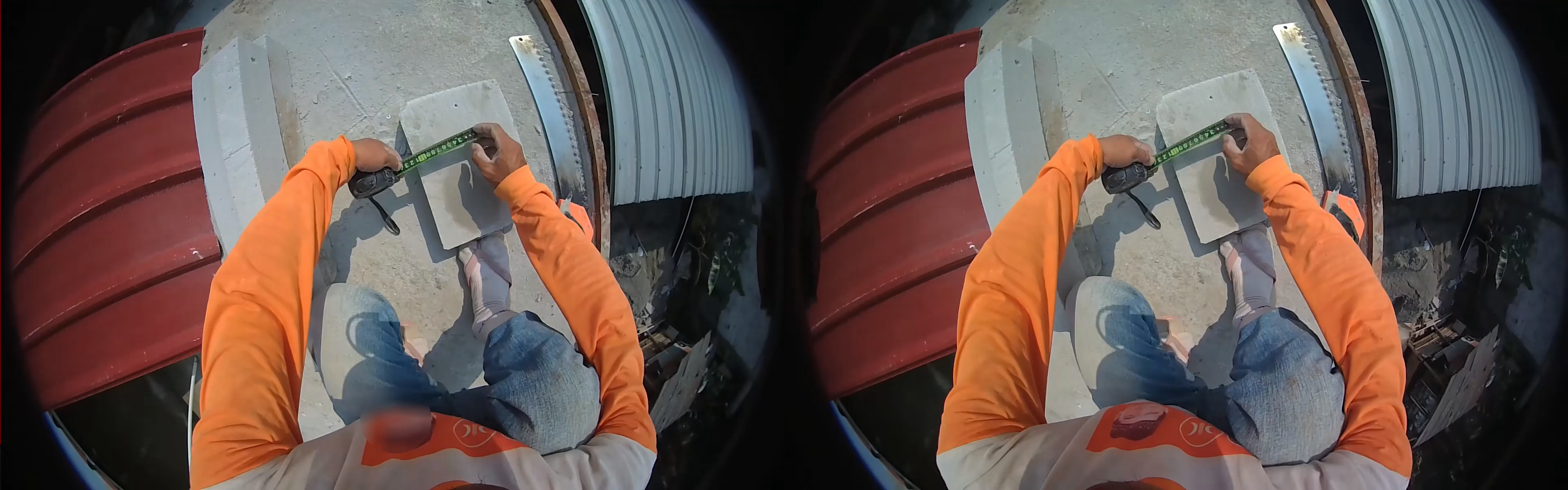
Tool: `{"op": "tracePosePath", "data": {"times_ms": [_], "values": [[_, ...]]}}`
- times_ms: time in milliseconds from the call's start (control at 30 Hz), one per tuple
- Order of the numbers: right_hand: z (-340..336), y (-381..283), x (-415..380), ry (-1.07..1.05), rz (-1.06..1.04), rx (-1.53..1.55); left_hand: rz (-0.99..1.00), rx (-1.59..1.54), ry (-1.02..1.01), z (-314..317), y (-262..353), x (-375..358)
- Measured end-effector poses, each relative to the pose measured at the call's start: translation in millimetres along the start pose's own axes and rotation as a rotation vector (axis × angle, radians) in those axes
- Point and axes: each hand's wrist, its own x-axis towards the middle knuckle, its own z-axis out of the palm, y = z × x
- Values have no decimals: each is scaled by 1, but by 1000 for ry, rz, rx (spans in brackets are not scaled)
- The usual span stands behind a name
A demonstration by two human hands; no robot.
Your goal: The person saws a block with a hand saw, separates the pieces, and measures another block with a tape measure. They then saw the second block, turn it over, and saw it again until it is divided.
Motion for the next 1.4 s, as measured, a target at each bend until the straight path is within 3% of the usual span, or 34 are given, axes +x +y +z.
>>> {"op": "tracePosePath", "data": {"times_ms": [100,167,233,300,433,533,633,733,833,1067,1133,1267,1400], "values": [[2,6,17,-10,-65,-58,-61,39,40,-29,1,10],[7,20,35,20,-228,-256,-154,51,-41,-46,-4,22],[7,21,44,-35,-144,-226,-86,7,-51,-58,-20,35],[8,14,52,-9,-281,-321,24,-37,-100,-69,-25,43],[20,6,65,-15,-255,-382,-20,-270,-16,-75,-10,41],[26,6,73,7,-229,-418,-151,-141,55,-85,-6,41],[30,5,80,22,-255,-385,-143,-30,84,-95,-16,43],[33,2,88,-56,-167,-471,-106,110,136,-96,-19,48],[37,4,89,-77,-158,-539,-73,26,113,-94,-30,49],[39,18,80,36,-384,-483,-23,188,105,-80,-29,48],[39,18,78,47,-406,-472,-77,-104,110,-71,-32,47],[39,18,77,31,-392,-513,-32,-84,132,-64,-26,41],[39,19,73,6,-352,-569,-108,-108,192,-66,-30,45]]}}
